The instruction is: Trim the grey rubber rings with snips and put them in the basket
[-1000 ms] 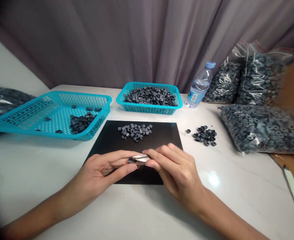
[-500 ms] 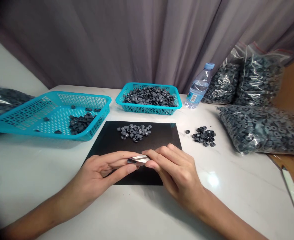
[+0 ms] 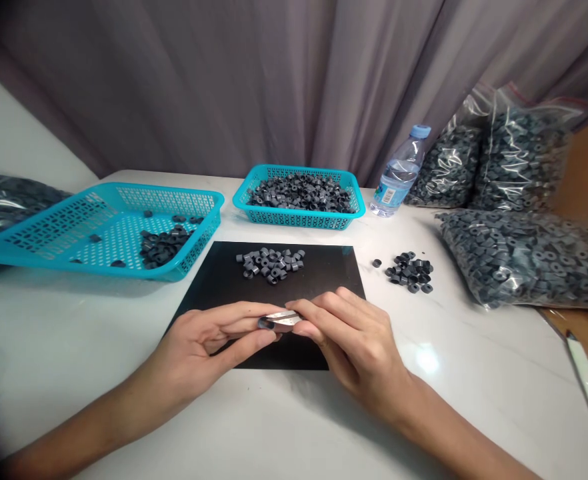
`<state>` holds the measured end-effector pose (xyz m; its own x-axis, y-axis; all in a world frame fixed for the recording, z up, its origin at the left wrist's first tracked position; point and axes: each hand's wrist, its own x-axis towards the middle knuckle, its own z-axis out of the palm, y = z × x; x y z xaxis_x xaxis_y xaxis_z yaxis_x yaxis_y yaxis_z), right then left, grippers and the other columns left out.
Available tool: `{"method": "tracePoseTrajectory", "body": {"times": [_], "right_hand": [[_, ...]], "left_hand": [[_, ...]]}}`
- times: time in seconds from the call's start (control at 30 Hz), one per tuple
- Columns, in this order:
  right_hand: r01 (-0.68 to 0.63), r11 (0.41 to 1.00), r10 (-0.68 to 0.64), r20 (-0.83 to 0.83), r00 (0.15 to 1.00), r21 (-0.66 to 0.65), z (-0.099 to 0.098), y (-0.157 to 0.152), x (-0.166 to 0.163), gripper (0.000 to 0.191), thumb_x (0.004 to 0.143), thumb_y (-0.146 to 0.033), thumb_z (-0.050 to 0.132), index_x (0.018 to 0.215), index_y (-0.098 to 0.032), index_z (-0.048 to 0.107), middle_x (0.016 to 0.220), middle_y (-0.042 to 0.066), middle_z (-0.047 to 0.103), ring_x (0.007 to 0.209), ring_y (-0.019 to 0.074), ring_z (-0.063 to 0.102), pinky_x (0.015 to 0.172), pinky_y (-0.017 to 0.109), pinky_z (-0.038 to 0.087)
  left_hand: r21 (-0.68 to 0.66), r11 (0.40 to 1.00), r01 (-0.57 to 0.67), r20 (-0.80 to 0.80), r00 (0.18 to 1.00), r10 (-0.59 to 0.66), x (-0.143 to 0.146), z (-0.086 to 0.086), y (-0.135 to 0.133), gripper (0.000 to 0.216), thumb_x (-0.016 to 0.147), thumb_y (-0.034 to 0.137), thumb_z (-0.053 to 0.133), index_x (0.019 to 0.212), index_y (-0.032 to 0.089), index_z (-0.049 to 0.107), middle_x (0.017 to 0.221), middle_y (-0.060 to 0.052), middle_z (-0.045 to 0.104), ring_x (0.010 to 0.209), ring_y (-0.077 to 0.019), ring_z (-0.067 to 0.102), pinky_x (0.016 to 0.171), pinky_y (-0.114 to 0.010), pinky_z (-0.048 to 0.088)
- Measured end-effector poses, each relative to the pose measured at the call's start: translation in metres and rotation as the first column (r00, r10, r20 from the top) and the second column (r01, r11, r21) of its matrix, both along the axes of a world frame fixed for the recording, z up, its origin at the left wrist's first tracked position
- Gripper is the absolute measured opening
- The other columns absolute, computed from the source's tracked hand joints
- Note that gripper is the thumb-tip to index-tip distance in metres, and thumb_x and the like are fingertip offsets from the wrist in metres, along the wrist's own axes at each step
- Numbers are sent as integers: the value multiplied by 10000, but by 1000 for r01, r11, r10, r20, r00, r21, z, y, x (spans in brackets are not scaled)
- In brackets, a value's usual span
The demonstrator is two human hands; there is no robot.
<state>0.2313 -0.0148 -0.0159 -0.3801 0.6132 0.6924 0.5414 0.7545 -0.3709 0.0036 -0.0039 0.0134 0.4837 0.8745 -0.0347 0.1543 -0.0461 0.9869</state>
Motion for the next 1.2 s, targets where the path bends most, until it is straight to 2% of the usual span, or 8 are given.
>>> {"method": "tracePoseTrajectory", "body": {"times": [0.37,0.73,1.2], "right_hand": [[5,1000,-5,-12,1000,-5,1,0,-1,227,1027,-132,537,1213,-156,665,944,90,730,715,167,574,638,321,454],[-12,1000,12,-15,1000,21,2,-1,0,208,1024,-128,555,1204,-125,658,936,94,717,726,164,549,645,313,436],[-33,999,33,0,999,32,0,0,3,231,1030,-150,552,1235,-115,651,935,96,712,747,171,563,649,316,433]], "left_hand": [[29,1000,-7,-7,1000,7,1,-1,-1,236,966,297,702,1189,328,774,1207,81,796,1165,-163,731,1054,-196,538],[230,973,-18,-99,994,42,0,-5,-5,271,979,256,687,1234,335,737,1150,98,814,1065,-130,764,924,-143,563],[293,955,-44,-81,994,71,3,-8,-7,257,974,250,689,1217,317,741,1099,91,828,997,-135,793,886,-149,588]]}}
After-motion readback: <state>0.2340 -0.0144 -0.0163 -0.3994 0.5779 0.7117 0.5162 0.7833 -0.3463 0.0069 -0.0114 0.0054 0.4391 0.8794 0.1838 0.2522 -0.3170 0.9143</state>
